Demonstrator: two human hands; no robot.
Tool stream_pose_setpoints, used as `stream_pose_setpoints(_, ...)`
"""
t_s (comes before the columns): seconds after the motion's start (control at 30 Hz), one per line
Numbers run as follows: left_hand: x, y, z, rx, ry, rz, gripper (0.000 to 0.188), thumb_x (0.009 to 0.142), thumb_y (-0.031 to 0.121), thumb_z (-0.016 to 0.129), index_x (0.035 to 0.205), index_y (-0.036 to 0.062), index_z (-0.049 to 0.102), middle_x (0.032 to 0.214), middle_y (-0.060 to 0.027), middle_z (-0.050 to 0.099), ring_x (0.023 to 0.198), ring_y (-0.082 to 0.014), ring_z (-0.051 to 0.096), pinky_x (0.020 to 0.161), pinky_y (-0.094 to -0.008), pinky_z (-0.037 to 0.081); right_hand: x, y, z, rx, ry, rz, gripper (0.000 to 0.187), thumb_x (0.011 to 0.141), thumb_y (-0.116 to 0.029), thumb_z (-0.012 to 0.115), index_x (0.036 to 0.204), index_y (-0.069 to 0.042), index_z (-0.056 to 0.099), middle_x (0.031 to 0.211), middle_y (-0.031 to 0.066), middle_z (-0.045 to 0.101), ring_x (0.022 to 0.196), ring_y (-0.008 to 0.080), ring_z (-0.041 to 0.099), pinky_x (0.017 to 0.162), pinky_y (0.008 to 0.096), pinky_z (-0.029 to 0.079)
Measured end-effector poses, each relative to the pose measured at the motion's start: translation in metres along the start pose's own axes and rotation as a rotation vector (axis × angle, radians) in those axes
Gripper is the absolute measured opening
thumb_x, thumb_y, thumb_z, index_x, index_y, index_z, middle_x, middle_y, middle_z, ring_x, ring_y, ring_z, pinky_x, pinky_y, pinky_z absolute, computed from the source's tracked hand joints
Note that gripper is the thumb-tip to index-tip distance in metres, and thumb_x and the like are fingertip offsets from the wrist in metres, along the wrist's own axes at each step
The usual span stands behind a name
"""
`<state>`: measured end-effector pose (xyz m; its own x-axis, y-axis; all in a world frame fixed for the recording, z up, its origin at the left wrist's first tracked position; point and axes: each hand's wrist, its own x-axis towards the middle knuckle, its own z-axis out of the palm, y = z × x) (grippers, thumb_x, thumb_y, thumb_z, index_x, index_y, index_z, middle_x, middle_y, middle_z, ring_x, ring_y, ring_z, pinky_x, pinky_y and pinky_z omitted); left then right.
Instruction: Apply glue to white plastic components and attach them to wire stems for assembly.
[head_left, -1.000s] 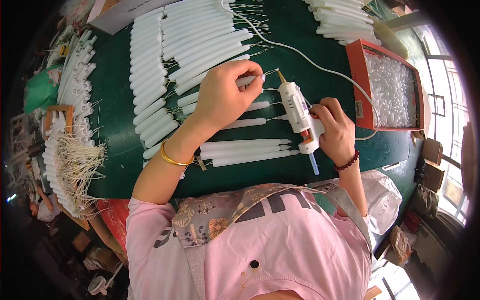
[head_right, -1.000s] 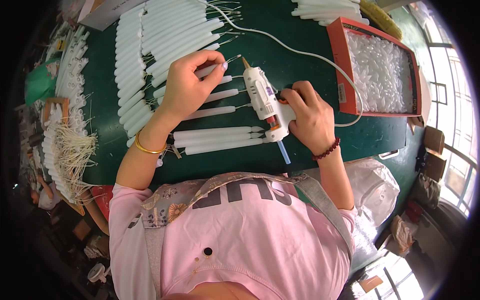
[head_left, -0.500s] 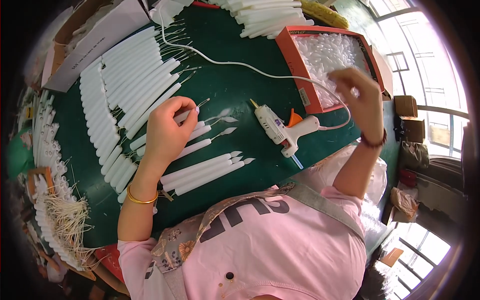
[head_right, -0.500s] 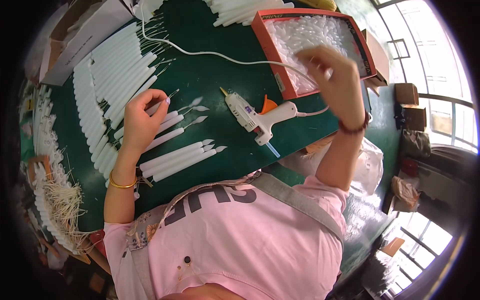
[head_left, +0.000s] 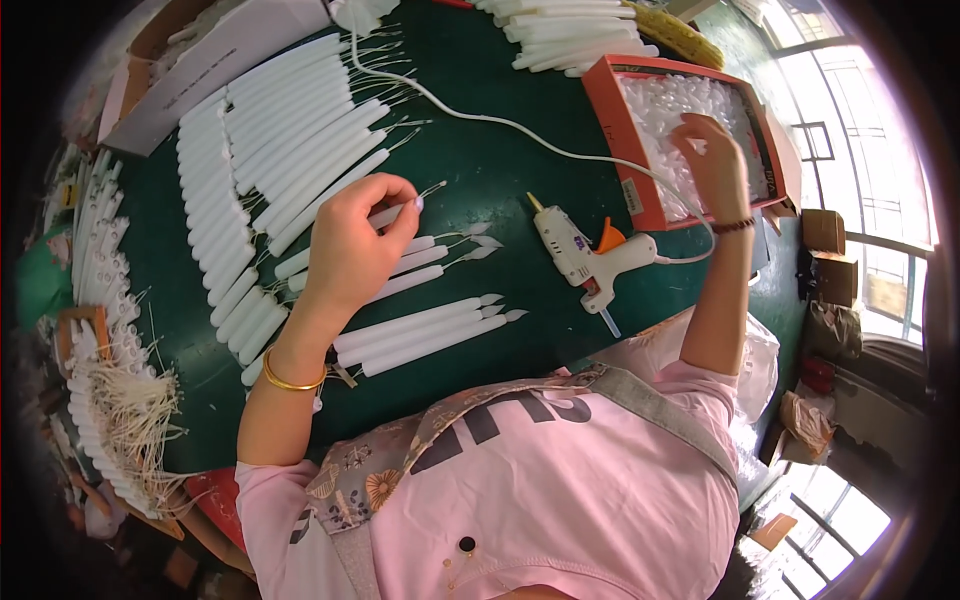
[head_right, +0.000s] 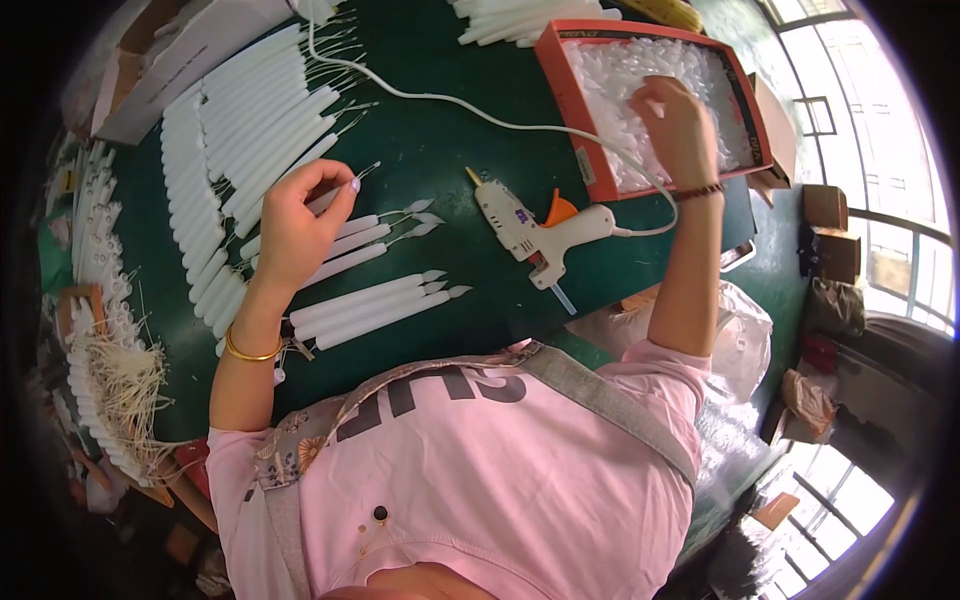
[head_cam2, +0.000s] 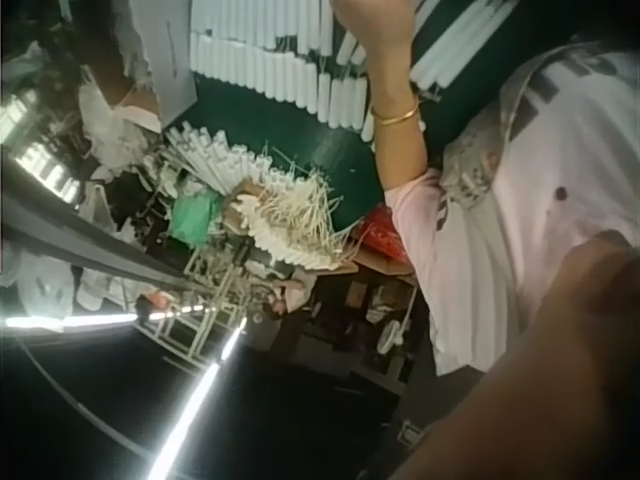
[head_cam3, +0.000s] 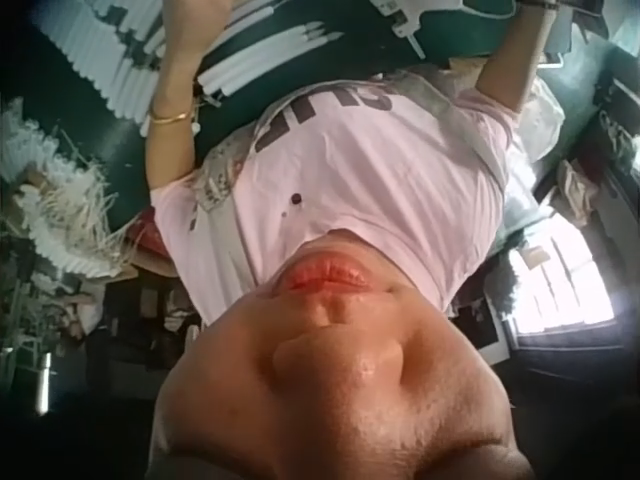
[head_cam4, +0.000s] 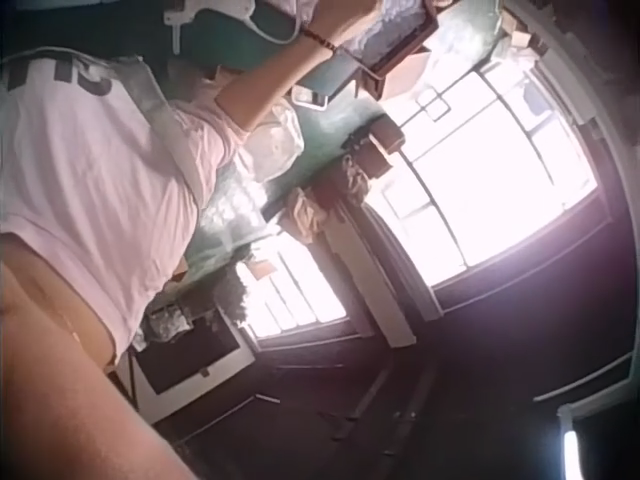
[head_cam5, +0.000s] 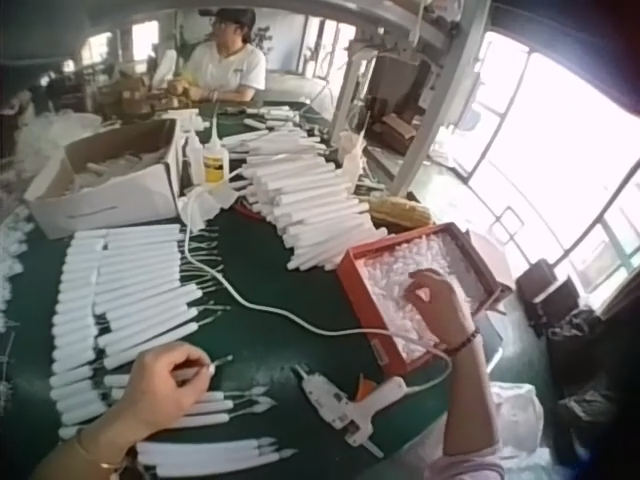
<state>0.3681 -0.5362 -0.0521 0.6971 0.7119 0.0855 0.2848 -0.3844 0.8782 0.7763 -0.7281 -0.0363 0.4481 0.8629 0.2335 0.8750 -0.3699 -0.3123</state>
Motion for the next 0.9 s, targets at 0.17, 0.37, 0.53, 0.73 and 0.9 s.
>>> stream_pose_setpoints(0.17,0.003,0.008,0.004,-0.017,0.011,0.045,0.007,0.09,0.005,0.072,0.094,-0.0012,0.071,0.086,-0.0112,0.073,0.079,-0.0211,0.072,0.071,-0.0295,0.057,-0.029,-0.095,-0.04,0.526,0.232,0.171,0.018,0.105,-0.007,0.061,0.113,0.005,0.072,0.098,0.0033,0.07,0.076,0.0089,0.058,0.07,0.023,0.048)
stream_pose_setpoints(0.37,-0.003,0.006,-0.002,-0.03,0.004,0.054,0.008,0.089,0.006,0.074,0.093,-0.0008,0.071,0.086,-0.0107,0.073,0.081,-0.0208,0.074,0.069,-0.0298,0.057,-0.036,-0.203,0.022,0.642,-0.137,-0.081,0.017,0.1,0.0,0.062,0.112,0.0,0.075,0.088,0.0004,0.064,0.07,0.0057,0.055,0.064,0.0199,0.043)
stream_pose_setpoints(0.53,-0.003,0.006,0.0,-0.06,0.017,0.06,0.009,0.088,0.006,0.074,0.092,-0.0009,0.072,0.087,-0.0116,0.073,0.081,-0.0223,0.074,0.069,-0.0304,0.057,-0.028,-0.219,0.053,1.057,-0.306,0.226,0.008,0.098,-0.005,0.07,0.103,0.002,0.068,0.077,0.0023,0.067,0.06,0.0038,0.058,0.053,0.0179,0.044)
stream_pose_setpoints(0.73,-0.005,0.004,-0.004,-0.062,0.03,0.088,0.009,0.087,0.006,0.074,0.092,-0.0007,0.071,0.088,-0.0125,0.074,0.081,-0.0244,0.074,0.07,-0.0319,0.057,-0.022,-0.225,0.065,1.068,-0.317,0.244,0.01,0.1,-0.008,0.071,0.1,0.002,0.067,0.075,0.0021,0.068,0.057,0.0039,0.058,0.049,0.0179,0.043)
stream_pose_setpoints(0.9,-0.006,0.004,-0.001,-0.068,0.036,0.093,0.008,0.086,0.006,0.074,0.091,-0.0001,0.071,0.088,-0.0123,0.074,0.08,-0.0254,0.073,0.07,-0.0328,0.058,-0.021,-0.225,0.069,1.052,-0.353,0.214,0.011,0.1,-0.009,0.07,0.1,0.001,0.067,0.075,0.0019,0.068,0.056,0.0038,0.058,0.048,0.0182,0.043)
